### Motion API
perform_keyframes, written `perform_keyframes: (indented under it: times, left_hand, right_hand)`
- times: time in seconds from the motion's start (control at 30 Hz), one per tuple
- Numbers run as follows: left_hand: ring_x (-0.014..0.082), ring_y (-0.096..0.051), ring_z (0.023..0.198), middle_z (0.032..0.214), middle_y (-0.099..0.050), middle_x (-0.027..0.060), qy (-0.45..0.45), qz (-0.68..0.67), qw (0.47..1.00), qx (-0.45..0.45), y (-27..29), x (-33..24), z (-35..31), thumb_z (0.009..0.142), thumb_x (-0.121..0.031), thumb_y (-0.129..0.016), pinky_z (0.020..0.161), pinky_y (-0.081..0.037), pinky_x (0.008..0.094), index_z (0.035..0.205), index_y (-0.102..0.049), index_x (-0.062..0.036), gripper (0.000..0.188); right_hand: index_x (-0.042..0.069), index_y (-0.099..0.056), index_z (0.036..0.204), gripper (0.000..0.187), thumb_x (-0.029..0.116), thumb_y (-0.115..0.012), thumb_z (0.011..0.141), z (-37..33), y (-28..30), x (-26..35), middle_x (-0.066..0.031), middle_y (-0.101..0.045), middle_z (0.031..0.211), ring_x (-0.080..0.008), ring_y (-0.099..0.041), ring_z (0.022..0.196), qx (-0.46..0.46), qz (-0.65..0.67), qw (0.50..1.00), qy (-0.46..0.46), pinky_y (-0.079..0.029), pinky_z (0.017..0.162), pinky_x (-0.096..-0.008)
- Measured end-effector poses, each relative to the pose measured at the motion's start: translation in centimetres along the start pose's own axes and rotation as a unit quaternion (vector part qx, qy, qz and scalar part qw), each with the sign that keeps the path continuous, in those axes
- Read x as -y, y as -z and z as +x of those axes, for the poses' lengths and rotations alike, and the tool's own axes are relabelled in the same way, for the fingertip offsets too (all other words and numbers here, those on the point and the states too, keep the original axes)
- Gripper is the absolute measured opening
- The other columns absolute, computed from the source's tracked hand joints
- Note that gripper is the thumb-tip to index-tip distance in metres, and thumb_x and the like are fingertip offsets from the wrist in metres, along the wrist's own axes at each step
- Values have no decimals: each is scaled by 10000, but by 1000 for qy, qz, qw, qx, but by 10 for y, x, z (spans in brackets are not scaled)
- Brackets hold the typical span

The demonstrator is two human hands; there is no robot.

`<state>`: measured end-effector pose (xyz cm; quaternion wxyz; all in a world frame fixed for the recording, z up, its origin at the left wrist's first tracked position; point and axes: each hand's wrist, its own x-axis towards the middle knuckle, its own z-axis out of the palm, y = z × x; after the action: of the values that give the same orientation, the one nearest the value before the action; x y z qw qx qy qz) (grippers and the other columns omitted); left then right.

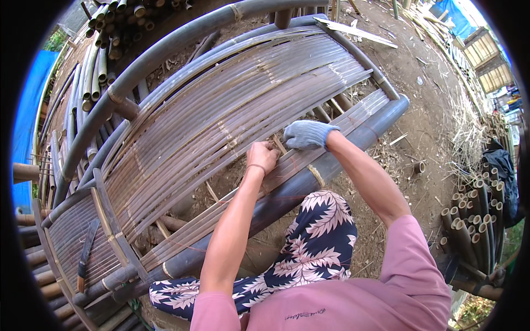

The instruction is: The person binds bamboo slats to a frame using wire, wrapping the wire around the slats and frame and twisting it tight by hand.

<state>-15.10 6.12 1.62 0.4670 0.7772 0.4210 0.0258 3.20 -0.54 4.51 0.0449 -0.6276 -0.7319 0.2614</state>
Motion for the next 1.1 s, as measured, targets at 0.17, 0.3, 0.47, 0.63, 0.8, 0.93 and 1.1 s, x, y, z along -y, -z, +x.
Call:
perform_keyframes:
  times: [0.17,0.3,0.47,0.63,0.8,0.93,1.1]
  left_hand:
    - [63,-494,613,698,-618,-25,46,-273,960,33,29,21,-23,840,-181,-727,563,-392,235,883,-729,-33,154]
    - [40,-451,618,738,-607,-47,28,-351,926,133,45,-9,-34,845,-191,-746,559,-335,213,899,-707,-59,148]
    - [19,-428,619,768,-633,-53,29,-346,920,179,40,-33,-36,823,-191,-780,570,-322,191,914,-713,-69,167]
    - [54,-543,722,826,-672,-9,14,-316,935,160,38,-46,-37,829,-219,-779,687,-420,210,956,-716,-41,227]
    - [265,-645,856,902,-694,183,6,-90,994,57,14,-6,-24,900,-376,-628,812,-493,368,969,-706,37,426]
    - [436,-639,957,1004,-665,280,24,17,991,129,-2,5,-19,928,-404,-521,879,-486,442,952,-700,30,470]
    - [366,-636,1049,1087,-698,175,88,43,992,77,-8,1,-30,920,-434,-555,946,-395,528,1016,-750,-158,352]
  right_hand:
    - [119,-728,944,186,151,-596,817,-108,50,5,-123,-715,887,-307,-695,863,-153,-203,909,-330,-541,780,-450]
    - [-1,-640,1115,409,185,-672,752,-173,65,8,-219,-667,1042,-354,-643,1014,-256,-166,859,-411,-499,909,-436]
    - [32,-527,1312,685,281,-779,726,-110,30,83,-207,-563,1295,-381,-534,1206,-326,-22,942,-81,-395,1067,-438]
    - [8,-672,919,244,248,-659,877,-117,29,82,-90,-646,964,-202,-627,899,-191,400,885,-145,-515,815,-340]
    - [126,-516,867,161,244,-518,977,-290,59,46,58,-342,569,-55,-356,474,-560,539,621,-100,-470,643,-259]
    - [68,-661,971,176,200,-556,922,-410,53,-2,-50,-596,717,-180,-602,655,-420,154,746,-494,-540,796,-399]
    - [77,-670,1112,345,155,-705,778,-290,34,41,-159,-609,1246,-322,-572,1153,-333,-161,810,-456,-429,1015,-420]
